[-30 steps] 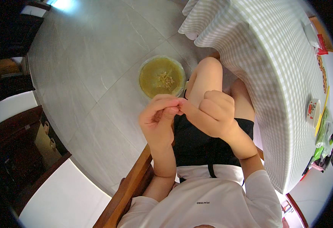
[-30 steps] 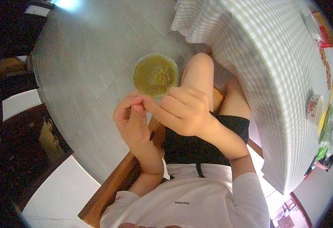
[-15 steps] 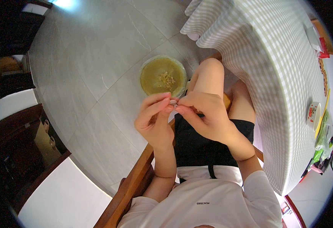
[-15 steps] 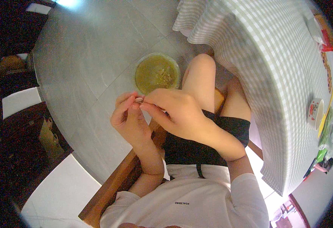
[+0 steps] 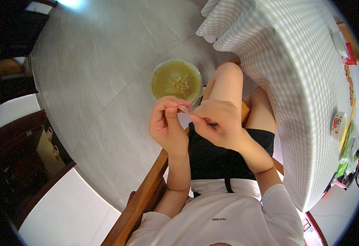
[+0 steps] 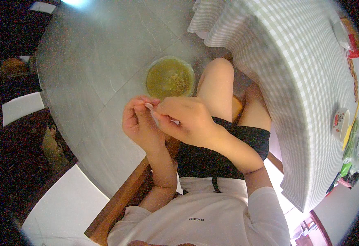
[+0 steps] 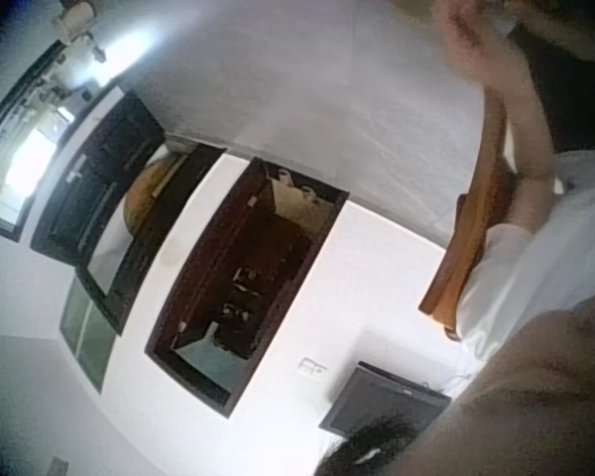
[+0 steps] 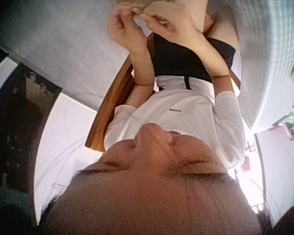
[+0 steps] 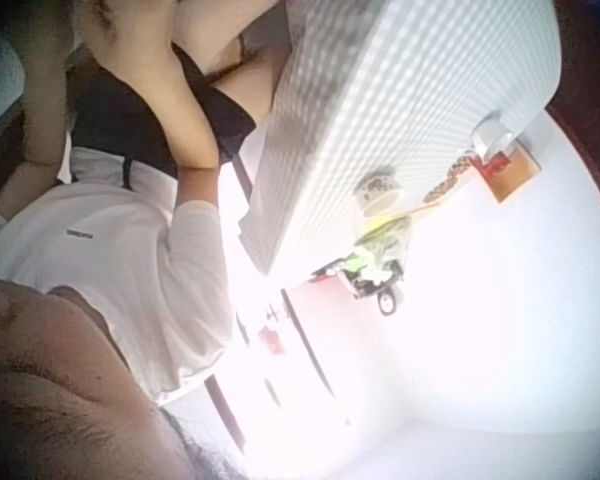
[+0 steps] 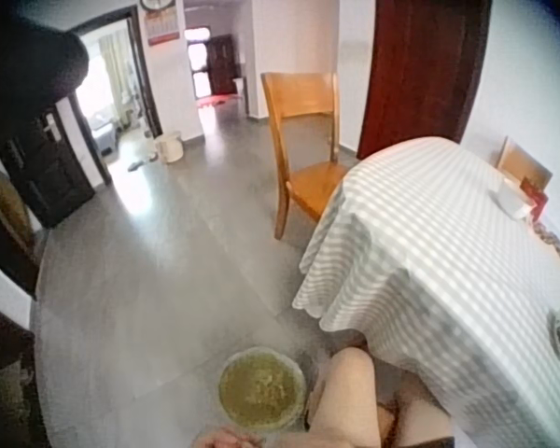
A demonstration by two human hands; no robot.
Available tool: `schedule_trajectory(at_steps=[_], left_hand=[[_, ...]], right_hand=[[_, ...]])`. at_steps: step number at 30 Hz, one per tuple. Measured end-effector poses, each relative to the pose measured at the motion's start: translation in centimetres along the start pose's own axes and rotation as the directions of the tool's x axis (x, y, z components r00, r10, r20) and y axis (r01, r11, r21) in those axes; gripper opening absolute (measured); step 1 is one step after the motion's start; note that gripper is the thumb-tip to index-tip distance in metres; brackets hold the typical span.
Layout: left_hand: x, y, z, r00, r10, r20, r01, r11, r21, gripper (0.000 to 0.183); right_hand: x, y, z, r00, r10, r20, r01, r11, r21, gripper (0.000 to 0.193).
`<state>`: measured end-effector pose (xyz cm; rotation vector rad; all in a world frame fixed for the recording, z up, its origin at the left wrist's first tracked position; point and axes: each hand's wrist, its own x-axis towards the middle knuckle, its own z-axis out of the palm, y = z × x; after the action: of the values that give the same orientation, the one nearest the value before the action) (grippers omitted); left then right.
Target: The person peels garlic cloves by hand, discarding the skins into a trash can and placing the peeled cloves into a bowl on the table.
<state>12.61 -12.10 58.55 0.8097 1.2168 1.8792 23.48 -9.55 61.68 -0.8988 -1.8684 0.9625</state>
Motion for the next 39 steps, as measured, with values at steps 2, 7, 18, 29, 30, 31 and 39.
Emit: schedule_trajectory(at_steps=[2,7,18,29,30,31,39], left_hand=[[0.4,0.2,-0.6,1.0,0.007,-0.029,-0.006,1.0,0.03,0.011],[1.3,0.0,-1.4,1.0,-0.013,-0.028,0.012,1.0,-0.024,0.013],[1.0,-0.3,-1.3,0.949,-0.313,0.028,0.307,0.906,-0.291,0.011],[0.6,0.5,-1.3,0.931,-0.344,0.12,0.364,0.874,-0.323,0.012],[0.4,0.8,-1.0,0.92,-0.382,0.087,0.39,0.869,-0.305,0.01],[0.2,1.1,-0.8,0.908,-0.416,0.054,0.413,0.864,-0.287,0.009],[-1.9,1.5,0.7,0.935,-0.331,0.127,0.355,0.868,-0.347,0.008]], right_hand=[[0.0,0.0,-0.1,1.0,0.001,0.01,-0.002,0.999,0.032,0.007],[0.6,3.9,1.6,0.968,0.235,-0.086,-0.237,0.971,-0.013,0.007],[-0.7,24.3,11.5,0.768,0.639,-0.044,-0.636,0.753,-0.168,0.024],[-0.1,4.4,2.7,0.898,0.413,-0.153,-0.35,0.88,0.322,0.019],[-0.2,2.6,1.8,0.948,0.291,-0.127,-0.26,0.94,0.22,0.021],[-0.2,1.7,1.3,0.982,0.165,-0.088,-0.154,0.981,0.119,0.024],[-1.3,1.2,0.5,0.954,-0.202,-0.222,0.166,0.972,-0.169,0.034]])
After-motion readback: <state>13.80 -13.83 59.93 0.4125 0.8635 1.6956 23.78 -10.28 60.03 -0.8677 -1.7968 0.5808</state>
